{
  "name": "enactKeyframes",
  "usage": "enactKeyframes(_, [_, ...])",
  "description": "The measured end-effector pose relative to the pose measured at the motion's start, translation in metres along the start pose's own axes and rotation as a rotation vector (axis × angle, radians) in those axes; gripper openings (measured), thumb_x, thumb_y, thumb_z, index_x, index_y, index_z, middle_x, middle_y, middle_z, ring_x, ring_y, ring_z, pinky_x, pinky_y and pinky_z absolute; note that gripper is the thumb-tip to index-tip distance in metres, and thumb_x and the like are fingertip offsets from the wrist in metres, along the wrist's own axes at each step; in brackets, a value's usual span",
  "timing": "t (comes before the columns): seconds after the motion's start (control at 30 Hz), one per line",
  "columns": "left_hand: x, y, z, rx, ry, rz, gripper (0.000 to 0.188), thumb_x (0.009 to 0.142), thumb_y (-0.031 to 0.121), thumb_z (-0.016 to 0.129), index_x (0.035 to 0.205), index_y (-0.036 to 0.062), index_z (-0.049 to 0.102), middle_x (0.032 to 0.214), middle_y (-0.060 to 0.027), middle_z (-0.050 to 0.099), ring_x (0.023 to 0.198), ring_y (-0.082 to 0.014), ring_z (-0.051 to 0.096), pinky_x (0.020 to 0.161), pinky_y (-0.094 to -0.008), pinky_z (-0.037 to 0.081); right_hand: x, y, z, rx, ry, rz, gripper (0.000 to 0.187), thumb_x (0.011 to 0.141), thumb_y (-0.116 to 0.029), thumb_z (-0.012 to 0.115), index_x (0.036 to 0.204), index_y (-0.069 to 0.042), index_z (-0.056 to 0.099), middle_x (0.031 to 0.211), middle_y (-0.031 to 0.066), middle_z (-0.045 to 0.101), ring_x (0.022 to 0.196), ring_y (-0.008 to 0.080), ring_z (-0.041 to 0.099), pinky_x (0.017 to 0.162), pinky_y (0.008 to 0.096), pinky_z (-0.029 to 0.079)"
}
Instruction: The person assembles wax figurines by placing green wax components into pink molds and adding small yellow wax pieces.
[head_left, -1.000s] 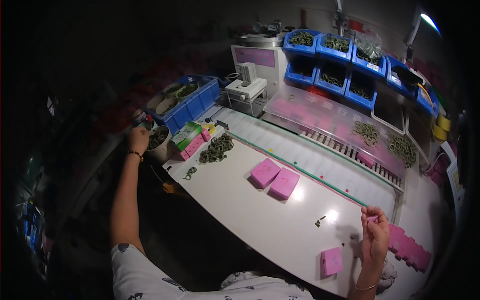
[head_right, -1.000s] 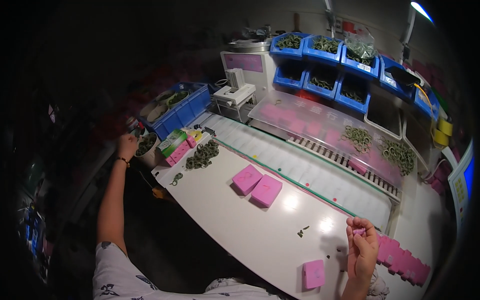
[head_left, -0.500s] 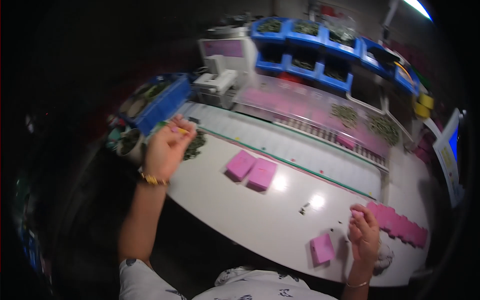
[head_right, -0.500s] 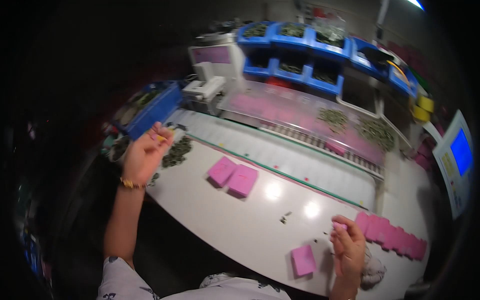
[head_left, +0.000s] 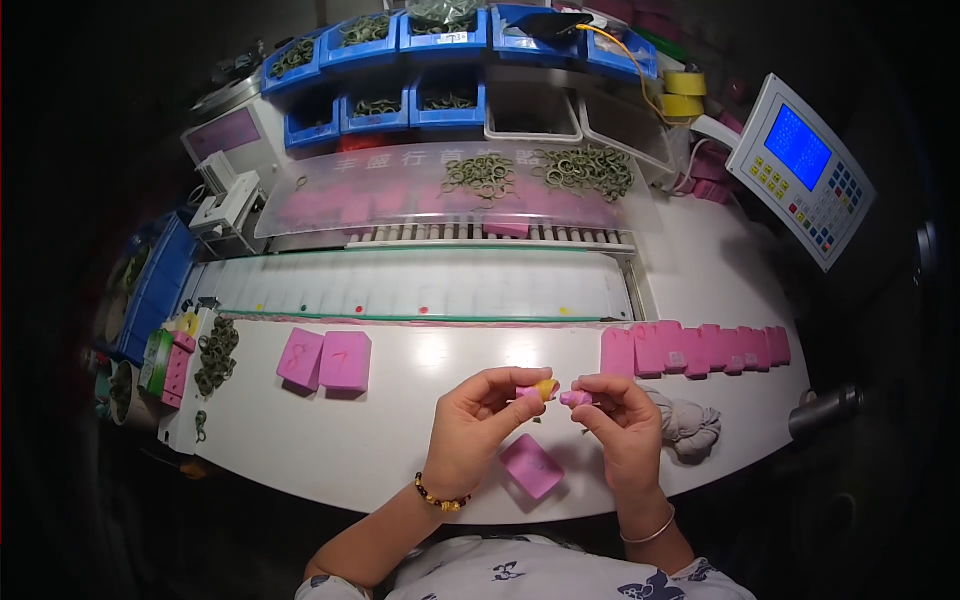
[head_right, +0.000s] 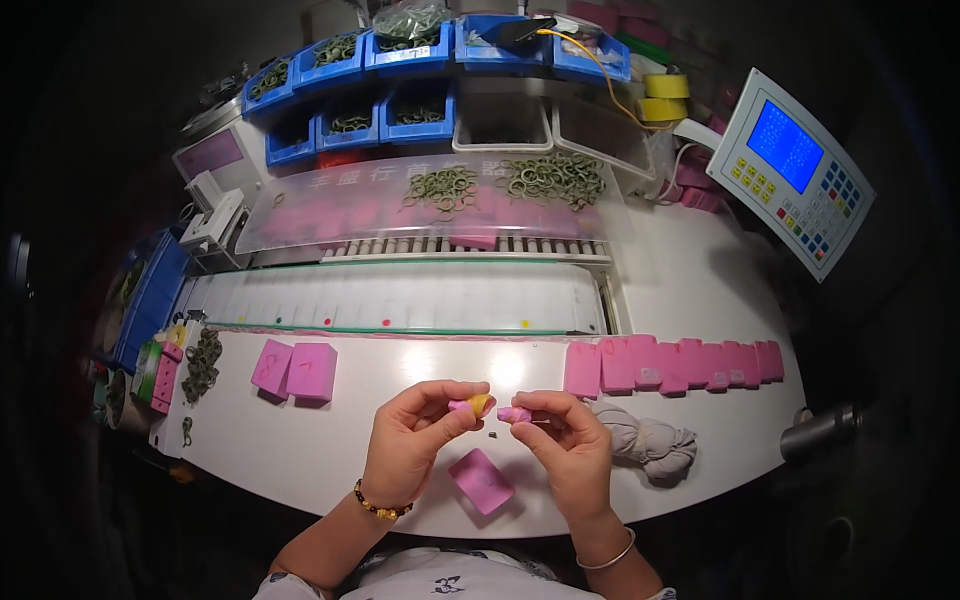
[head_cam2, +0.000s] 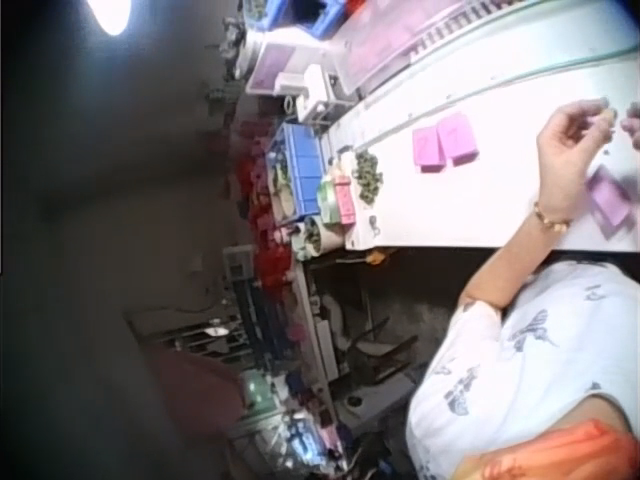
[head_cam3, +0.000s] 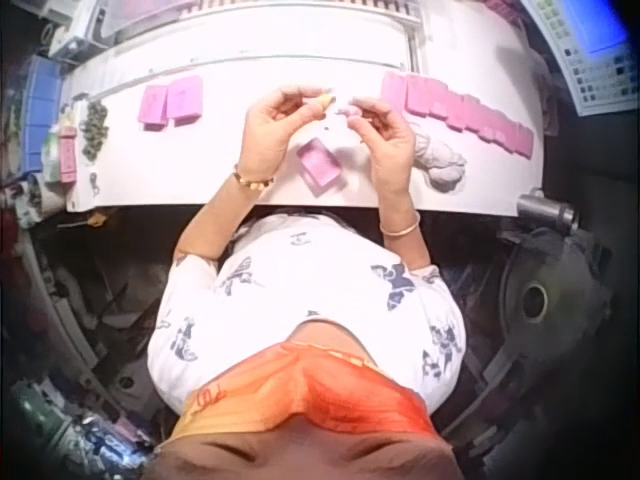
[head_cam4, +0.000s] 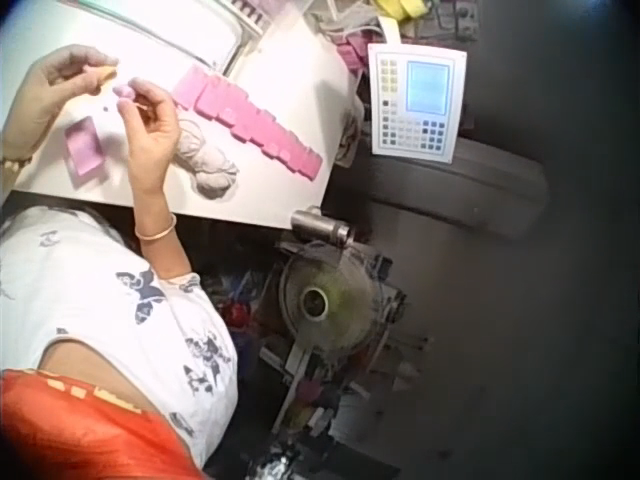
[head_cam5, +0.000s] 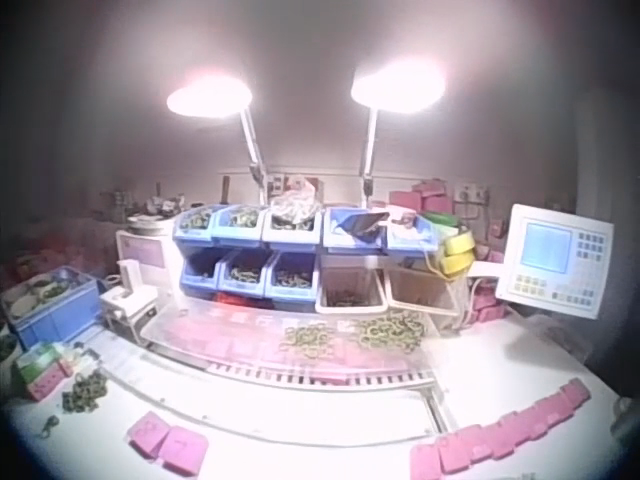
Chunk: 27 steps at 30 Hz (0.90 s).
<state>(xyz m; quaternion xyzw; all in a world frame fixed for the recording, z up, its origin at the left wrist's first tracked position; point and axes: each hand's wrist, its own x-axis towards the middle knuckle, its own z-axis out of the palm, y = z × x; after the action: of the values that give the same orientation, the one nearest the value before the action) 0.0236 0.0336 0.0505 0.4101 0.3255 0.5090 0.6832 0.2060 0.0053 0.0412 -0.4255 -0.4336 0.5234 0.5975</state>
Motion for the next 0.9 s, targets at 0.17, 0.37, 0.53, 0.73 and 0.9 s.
enactKeyframes(0.17, [-0.005, -0.009, -0.008, 0.111, -0.009, 0.133, 0.026, 0.089, -0.008, 0.065, 0.114, -0.0032, 0.064, 0.113, -0.0113, 0.065, 0.104, -0.0165, 0.065, 0.092, -0.0295, 0.056, 0.003, 0.008, 0.002, -0.028, -0.022, -0.117, 0.025, 0.087, 0.011, 0.065, 0.112, 0.004, 0.064, 0.109, 0.0094, 0.064, 0.099, 0.0165, 0.067, 0.089, 0.0264, 0.055])
enactKeyframes(0.37, [-0.009, -0.010, -0.010, 0.256, -0.019, 0.336, 0.028, 0.084, -0.012, 0.067, 0.110, -0.0017, 0.066, 0.113, -0.0103, 0.062, 0.103, -0.0166, 0.065, 0.093, -0.0297, 0.056, 0.003, -0.001, 0.011, 0.020, -0.041, -0.048, 0.024, 0.087, 0.011, 0.066, 0.110, 0.004, 0.065, 0.104, 0.0081, 0.064, 0.099, 0.0150, 0.066, 0.088, 0.0266, 0.056])
enactKeyframes(0.53, [-0.012, -0.006, -0.006, 0.435, -0.113, 0.492, 0.030, 0.079, -0.017, 0.070, 0.105, -0.0027, 0.064, 0.108, -0.0138, 0.063, 0.102, -0.0207, 0.066, 0.092, -0.0328, 0.058, 0.002, 0.000, 0.006, 0.000, -0.143, -0.112, 0.024, 0.084, 0.010, 0.071, 0.106, 0.004, 0.066, 0.102, 0.0085, 0.065, 0.094, 0.0132, 0.065, 0.086, 0.0254, 0.055])
enactKeyframes(0.73, [-0.017, -0.013, -0.002, 0.377, -0.062, 0.455, 0.033, 0.080, -0.014, 0.072, 0.109, -0.0029, 0.061, 0.106, -0.0123, 0.064, 0.099, -0.0195, 0.067, 0.092, -0.0319, 0.057, 0.003, 0.002, 0.007, -0.157, -0.146, -0.227, 0.026, 0.081, 0.008, 0.073, 0.107, 0.004, 0.068, 0.101, 0.0097, 0.065, 0.089, 0.0133, 0.064, 0.078, 0.0252, 0.056])
enactKeyframes(0.9, [-0.012, -0.019, -0.001, 0.731, 0.074, 0.716, 0.038, 0.076, -0.010, 0.074, 0.110, 0.0007, 0.061, 0.101, -0.0122, 0.065, 0.088, -0.0255, 0.067, 0.075, -0.0320, 0.056, 0.002, -0.004, 0.015, -0.620, -0.079, -0.462, 0.041, 0.075, -0.003, 0.081, 0.113, 0.003, 0.068, 0.100, 0.0133, 0.066, 0.084, 0.0192, 0.065, 0.070, 0.0285, 0.056])
